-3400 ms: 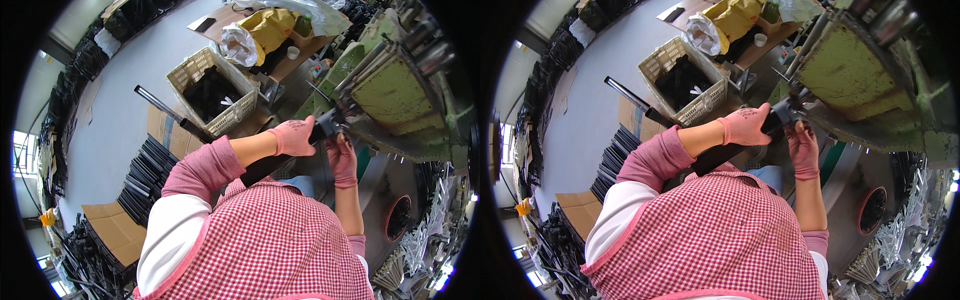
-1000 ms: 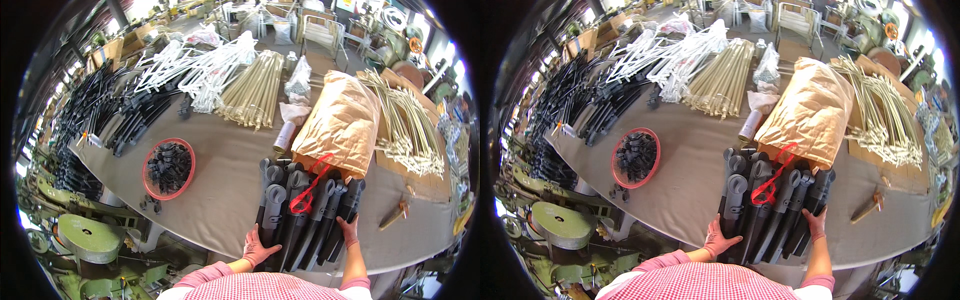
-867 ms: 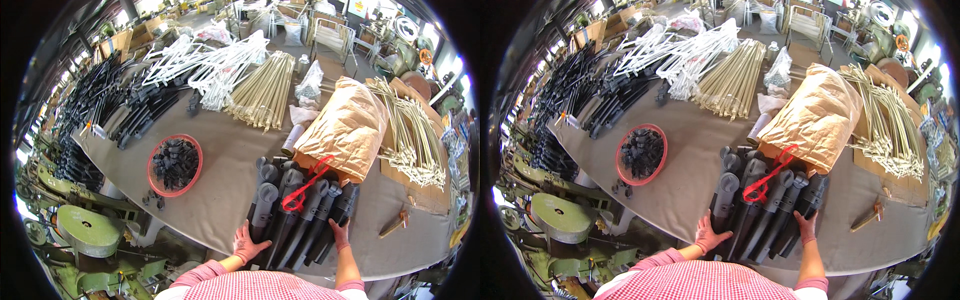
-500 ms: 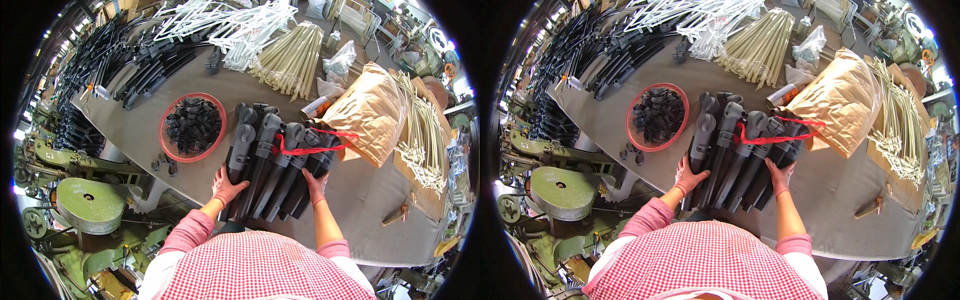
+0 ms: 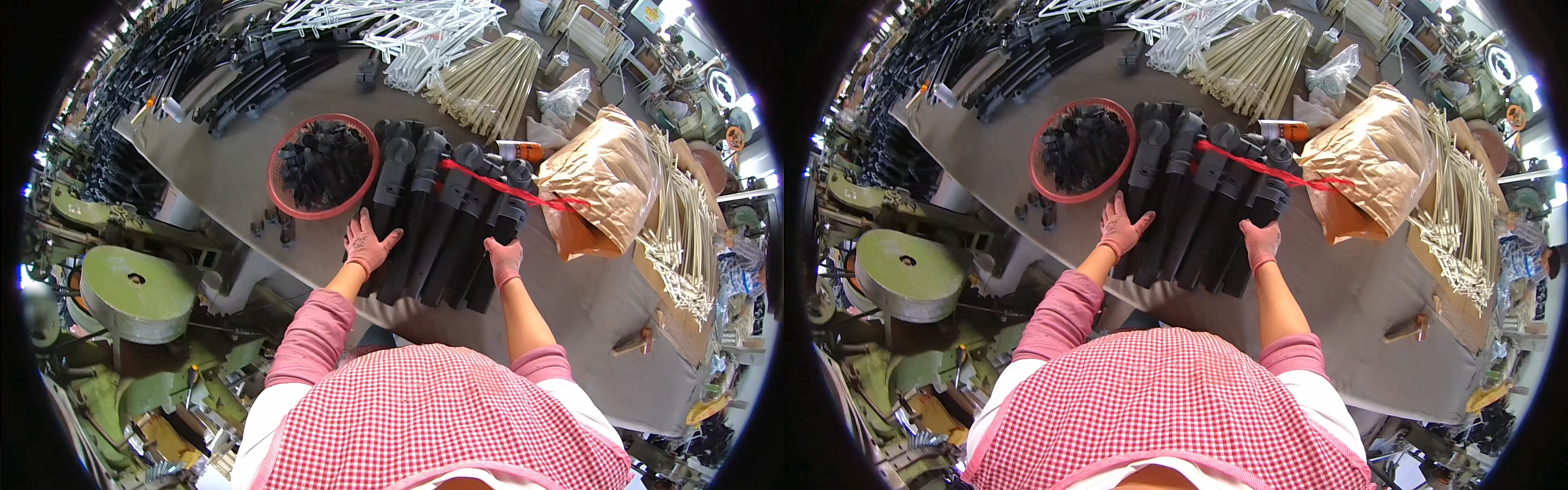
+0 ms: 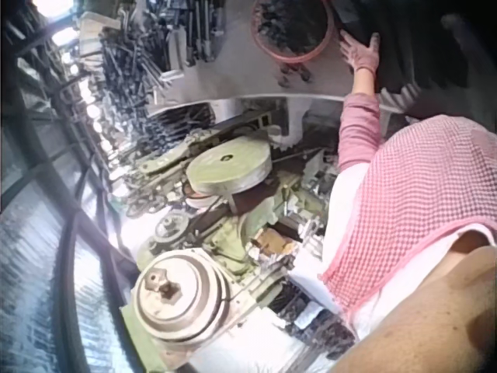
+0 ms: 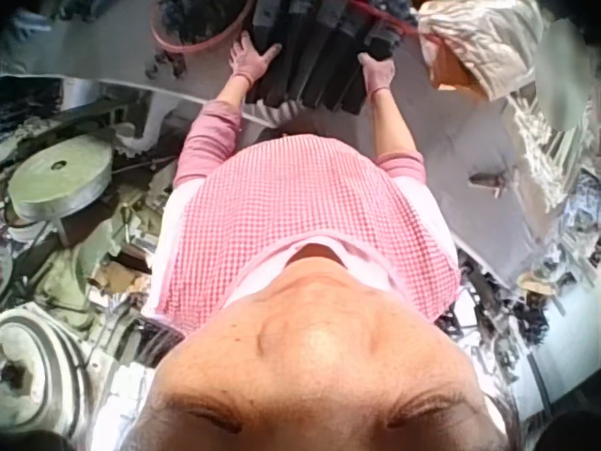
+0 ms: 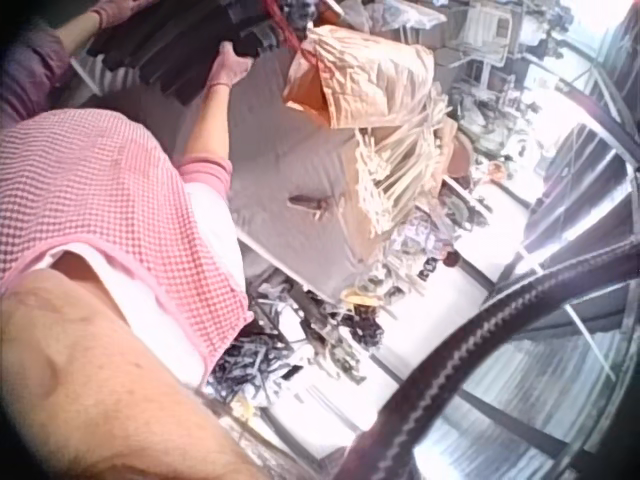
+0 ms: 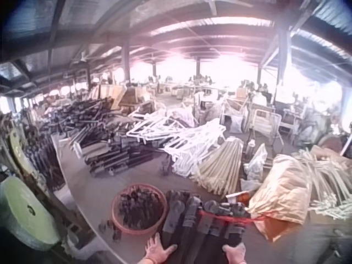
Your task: The person assembles small black plastic components by hand, inserting metal springs into the parts and placing them into a red basket. They then pick up larger gray plastic handles, attach them to a machine, and repeatedly press a lever to process the handles before placing them on the table.
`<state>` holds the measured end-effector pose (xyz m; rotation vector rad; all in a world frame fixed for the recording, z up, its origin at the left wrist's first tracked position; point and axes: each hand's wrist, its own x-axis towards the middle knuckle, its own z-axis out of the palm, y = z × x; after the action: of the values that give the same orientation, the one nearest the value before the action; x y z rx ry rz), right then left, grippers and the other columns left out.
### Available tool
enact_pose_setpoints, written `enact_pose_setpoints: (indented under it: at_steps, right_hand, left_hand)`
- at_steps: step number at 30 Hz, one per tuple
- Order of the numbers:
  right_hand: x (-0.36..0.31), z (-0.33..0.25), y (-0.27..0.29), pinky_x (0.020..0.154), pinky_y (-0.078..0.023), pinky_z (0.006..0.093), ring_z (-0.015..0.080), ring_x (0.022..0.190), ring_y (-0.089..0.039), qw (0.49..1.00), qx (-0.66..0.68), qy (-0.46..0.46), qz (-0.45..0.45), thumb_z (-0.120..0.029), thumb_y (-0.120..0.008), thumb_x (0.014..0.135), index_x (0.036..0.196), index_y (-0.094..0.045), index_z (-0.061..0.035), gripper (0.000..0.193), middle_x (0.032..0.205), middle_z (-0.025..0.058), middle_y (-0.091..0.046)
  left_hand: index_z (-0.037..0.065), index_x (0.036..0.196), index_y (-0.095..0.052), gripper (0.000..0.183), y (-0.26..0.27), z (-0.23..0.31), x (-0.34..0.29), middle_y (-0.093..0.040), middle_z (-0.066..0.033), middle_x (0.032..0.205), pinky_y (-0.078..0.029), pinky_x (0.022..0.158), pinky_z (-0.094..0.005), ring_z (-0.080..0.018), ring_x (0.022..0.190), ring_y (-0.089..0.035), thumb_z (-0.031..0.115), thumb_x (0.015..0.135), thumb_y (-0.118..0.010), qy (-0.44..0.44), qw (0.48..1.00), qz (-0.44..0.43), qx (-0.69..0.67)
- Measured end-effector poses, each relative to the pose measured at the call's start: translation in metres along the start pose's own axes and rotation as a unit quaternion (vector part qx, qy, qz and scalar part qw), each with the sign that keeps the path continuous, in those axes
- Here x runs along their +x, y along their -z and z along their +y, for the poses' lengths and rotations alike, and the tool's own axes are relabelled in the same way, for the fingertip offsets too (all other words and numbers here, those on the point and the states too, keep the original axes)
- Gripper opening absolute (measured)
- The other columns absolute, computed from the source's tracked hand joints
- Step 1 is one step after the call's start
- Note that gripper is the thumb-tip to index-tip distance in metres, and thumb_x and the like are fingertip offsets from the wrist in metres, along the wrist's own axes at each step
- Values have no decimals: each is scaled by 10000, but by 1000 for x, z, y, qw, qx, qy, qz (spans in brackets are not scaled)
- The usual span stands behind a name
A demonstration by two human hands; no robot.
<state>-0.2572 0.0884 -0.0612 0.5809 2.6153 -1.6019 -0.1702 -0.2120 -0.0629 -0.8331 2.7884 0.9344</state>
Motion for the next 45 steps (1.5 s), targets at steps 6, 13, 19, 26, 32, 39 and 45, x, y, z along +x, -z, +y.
enact_pose_setpoints:
  at_steps: [6,13,19,26,32,39,45]
  right_hand:
    - [-101,-5,45,747,-540,334,193,784,-654,836,422,-129,-327,-106,-633,916,965,-647,-5,113,831,70,-664]
    - [-241,-37,19,863,-514,315,151,939,-620,697,183,-141,-679,-165,-732,892,1147,-610,-10,323,1001,47,-663]
    - [-220,-18,-86,761,-521,304,137,770,-640,646,-28,119,-754,-136,-710,826,909,-693,-48,122,827,21,-696]
    - [-223,-93,-298,854,-526,439,345,984,-663,752,-239,465,-401,-320,-568,911,994,-711,-129,253,987,136,-711]
    - [-246,-116,-386,970,-506,446,312,1202,-604,693,-487,391,-360,-479,-559,941,1298,-552,-123,504,1307,141,-621]
    - [-255,-88,-387,839,-539,393,281,995,-687,738,-359,454,-348,-283,-590,933,1192,-628,-5,382,1087,186,-705]
    - [-343,-174,-284,746,-460,226,83,795,-536,533,119,188,-816,-18,-549,964,1219,-603,41,267,948,2,-535]
  left_hand:
    - [-26,1248,-554,629,-3,50,-91,-635,-184,1149,-461,982,-361,-275,1120,-598,476,894,-690,-177,944,35,-276]
    - [8,1193,-591,441,55,34,-149,-650,-59,1019,-529,726,-278,-128,827,-633,258,873,-763,16,774,-288,-564]
    - [-9,1200,-554,402,131,-91,-257,-673,-116,1009,-586,675,-346,-184,781,-672,167,890,-739,133,768,-108,-617]
    - [-16,1124,-536,280,222,-199,-277,-648,-153,928,-594,678,-399,-277,763,-671,213,983,-614,59,597,261,-756]
    - [2,1102,-508,308,202,-220,-320,-652,-158,897,-595,704,-401,-248,779,-670,56,880,-715,162,550,256,-778]
    - [20,1247,-425,576,267,-207,-300,-656,-118,883,-553,693,-360,-255,742,-671,34,762,-735,107,801,398,-434]
    - [55,1366,-368,726,288,-187,-310,-664,-229,1023,-541,788,-452,-438,928,-657,142,738,-722,150,896,375,-186]
